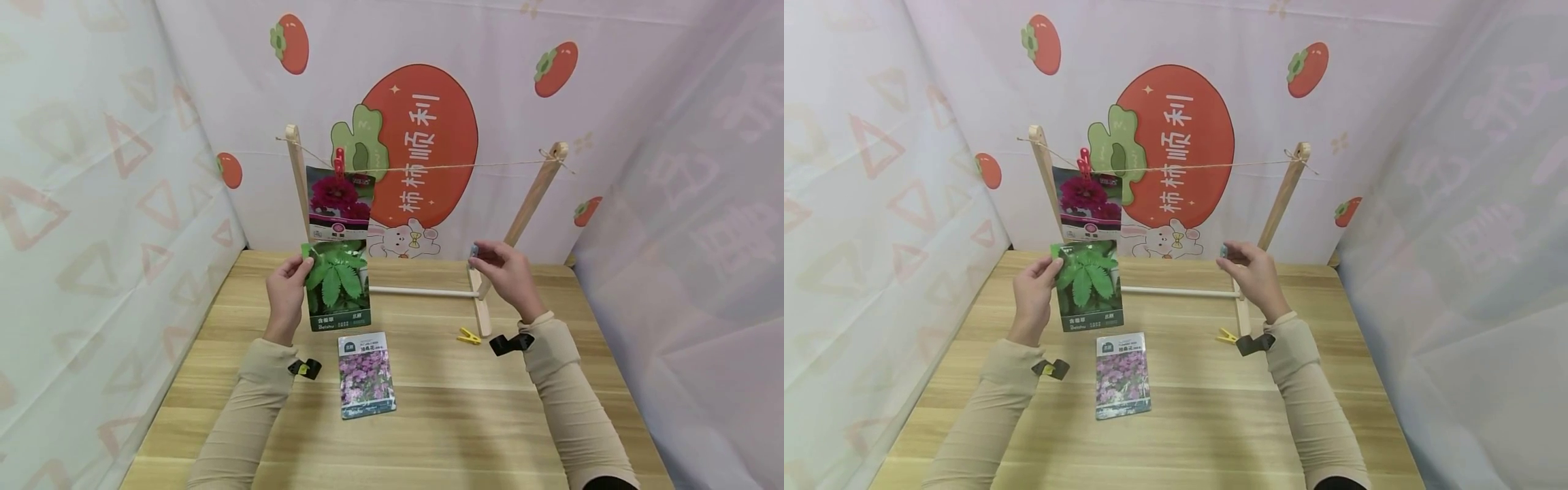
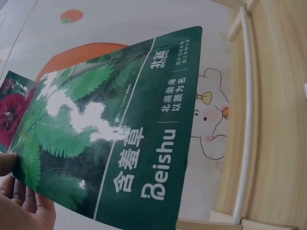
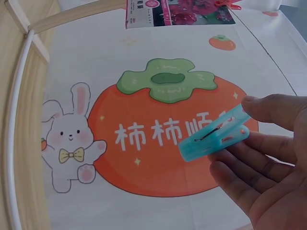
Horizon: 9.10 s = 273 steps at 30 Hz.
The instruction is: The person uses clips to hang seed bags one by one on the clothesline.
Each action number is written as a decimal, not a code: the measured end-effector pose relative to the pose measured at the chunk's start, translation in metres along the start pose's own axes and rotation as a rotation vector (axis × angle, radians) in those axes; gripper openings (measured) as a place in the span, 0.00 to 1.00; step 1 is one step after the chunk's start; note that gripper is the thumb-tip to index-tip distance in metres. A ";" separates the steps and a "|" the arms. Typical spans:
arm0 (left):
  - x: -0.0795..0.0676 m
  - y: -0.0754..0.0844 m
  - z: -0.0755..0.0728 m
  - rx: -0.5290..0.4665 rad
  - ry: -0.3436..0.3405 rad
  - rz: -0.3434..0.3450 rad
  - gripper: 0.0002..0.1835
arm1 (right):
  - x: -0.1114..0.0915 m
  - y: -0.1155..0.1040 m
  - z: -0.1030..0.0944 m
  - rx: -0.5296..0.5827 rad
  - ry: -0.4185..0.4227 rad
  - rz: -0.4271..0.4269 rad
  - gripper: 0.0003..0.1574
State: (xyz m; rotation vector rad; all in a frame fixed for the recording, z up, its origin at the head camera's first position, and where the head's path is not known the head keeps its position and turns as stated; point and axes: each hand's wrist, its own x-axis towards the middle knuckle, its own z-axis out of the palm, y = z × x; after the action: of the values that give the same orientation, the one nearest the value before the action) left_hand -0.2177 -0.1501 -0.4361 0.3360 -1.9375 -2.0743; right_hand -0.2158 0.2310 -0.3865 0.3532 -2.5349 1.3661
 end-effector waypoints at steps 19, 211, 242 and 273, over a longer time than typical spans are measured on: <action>0.004 0.015 0.016 -0.060 -0.021 0.075 0.18 | 0.011 -0.017 -0.006 -0.009 0.065 -0.104 0.19; -0.021 -0.021 0.058 0.769 -0.365 0.519 0.31 | -0.025 0.004 0.066 -0.329 -0.115 -0.077 0.45; -0.029 -0.065 0.034 1.067 -0.456 0.314 0.49 | -0.049 0.046 0.088 -0.454 -0.246 -0.006 0.56; -0.026 -0.121 0.007 1.079 -0.486 0.269 0.49 | -0.066 0.096 0.085 -0.459 -0.232 0.054 0.55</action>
State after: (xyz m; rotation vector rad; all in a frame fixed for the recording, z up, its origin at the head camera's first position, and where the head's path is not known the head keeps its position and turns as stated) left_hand -0.2013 -0.1273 -0.5568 -0.2569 -3.0340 -0.8158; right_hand -0.1929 0.2168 -0.5279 0.3693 -2.9622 0.7529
